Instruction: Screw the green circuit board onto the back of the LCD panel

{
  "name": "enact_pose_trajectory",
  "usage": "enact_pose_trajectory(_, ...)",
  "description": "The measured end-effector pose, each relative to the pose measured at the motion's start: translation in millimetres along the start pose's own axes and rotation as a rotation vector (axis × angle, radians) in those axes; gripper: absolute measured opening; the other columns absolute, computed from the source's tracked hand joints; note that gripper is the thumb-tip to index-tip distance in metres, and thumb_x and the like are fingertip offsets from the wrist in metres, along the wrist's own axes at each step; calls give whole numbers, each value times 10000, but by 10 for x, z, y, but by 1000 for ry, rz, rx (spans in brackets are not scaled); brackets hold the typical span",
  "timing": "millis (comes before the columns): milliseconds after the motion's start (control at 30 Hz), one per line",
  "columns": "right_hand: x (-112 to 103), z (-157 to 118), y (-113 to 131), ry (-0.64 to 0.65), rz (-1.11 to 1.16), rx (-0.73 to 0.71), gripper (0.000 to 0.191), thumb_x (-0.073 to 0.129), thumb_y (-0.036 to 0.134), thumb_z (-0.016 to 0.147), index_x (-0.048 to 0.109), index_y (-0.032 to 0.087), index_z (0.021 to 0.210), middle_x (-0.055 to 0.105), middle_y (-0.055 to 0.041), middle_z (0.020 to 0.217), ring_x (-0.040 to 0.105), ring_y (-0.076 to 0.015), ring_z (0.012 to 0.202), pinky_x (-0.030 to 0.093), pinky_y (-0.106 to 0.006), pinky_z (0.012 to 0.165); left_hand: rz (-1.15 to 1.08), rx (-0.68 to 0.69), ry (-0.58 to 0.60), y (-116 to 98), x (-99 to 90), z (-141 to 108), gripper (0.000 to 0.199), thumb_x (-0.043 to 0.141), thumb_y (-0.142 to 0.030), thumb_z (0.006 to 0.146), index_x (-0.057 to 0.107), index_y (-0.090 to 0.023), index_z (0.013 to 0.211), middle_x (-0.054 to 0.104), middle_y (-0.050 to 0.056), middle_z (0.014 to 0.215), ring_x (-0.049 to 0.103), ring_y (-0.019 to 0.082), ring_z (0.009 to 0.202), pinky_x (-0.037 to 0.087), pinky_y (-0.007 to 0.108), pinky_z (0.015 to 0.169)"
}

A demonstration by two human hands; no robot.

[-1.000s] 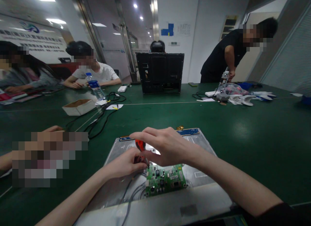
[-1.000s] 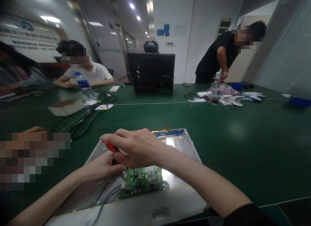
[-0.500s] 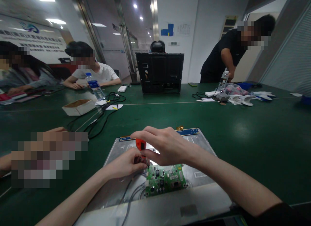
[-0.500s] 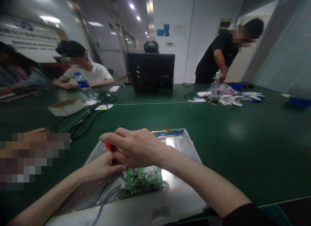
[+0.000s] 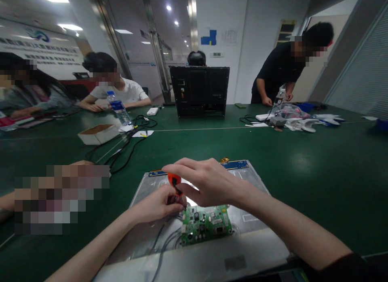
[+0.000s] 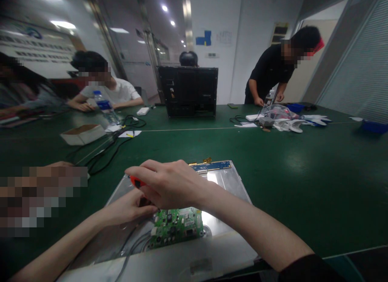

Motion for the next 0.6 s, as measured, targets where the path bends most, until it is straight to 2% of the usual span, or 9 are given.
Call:
enact_pose_trajectory(133,-7,7,-3,-1,-17,5,333,418,208,935,435,159,1264,582,-55,1126,546,-116,767,359,-239,542,-6,-14,8,-3,4,10,248,551,-367,794,639,-136,767,561,9,626,508,154,582,391,241,537)
enact_pose_trajectory(300,-4,9,-12,-8,-33,10,321,444,301,951,460,195,1254,567,-34,1068,503,-100,685,333,-228,519,-1,-21,-13,-42,-18,-11,257,558,-364,787,664,-144,864,639,42,740,576,197,682,441,275,608)
enact_pose_trajectory(433,1,0,-23,-12,-43,4,312,468,331,952,486,196,1233,573,-33,1071,522,-107,716,353,-234,532,27,-34,-10,-52,-32,-20,262,556,-366,783,667,-145,869,648,48,755,588,207,701,450,278,618)
enact_pose_trajectory(600,7,-6,-16,-14,-8,-3,372,470,254,941,423,183,1303,580,-51,1211,583,-123,826,384,-239,564,33,-42,23,-18,-9,-4,265,533,-352,784,655,-132,866,618,37,714,563,189,648,426,264,578)
Point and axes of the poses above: each hand's wrist, its own z-axis towards the middle knuckle, its own x-axis out of the palm, y = z × x, the point moved 5 cm from there along z, towards the middle knuckle
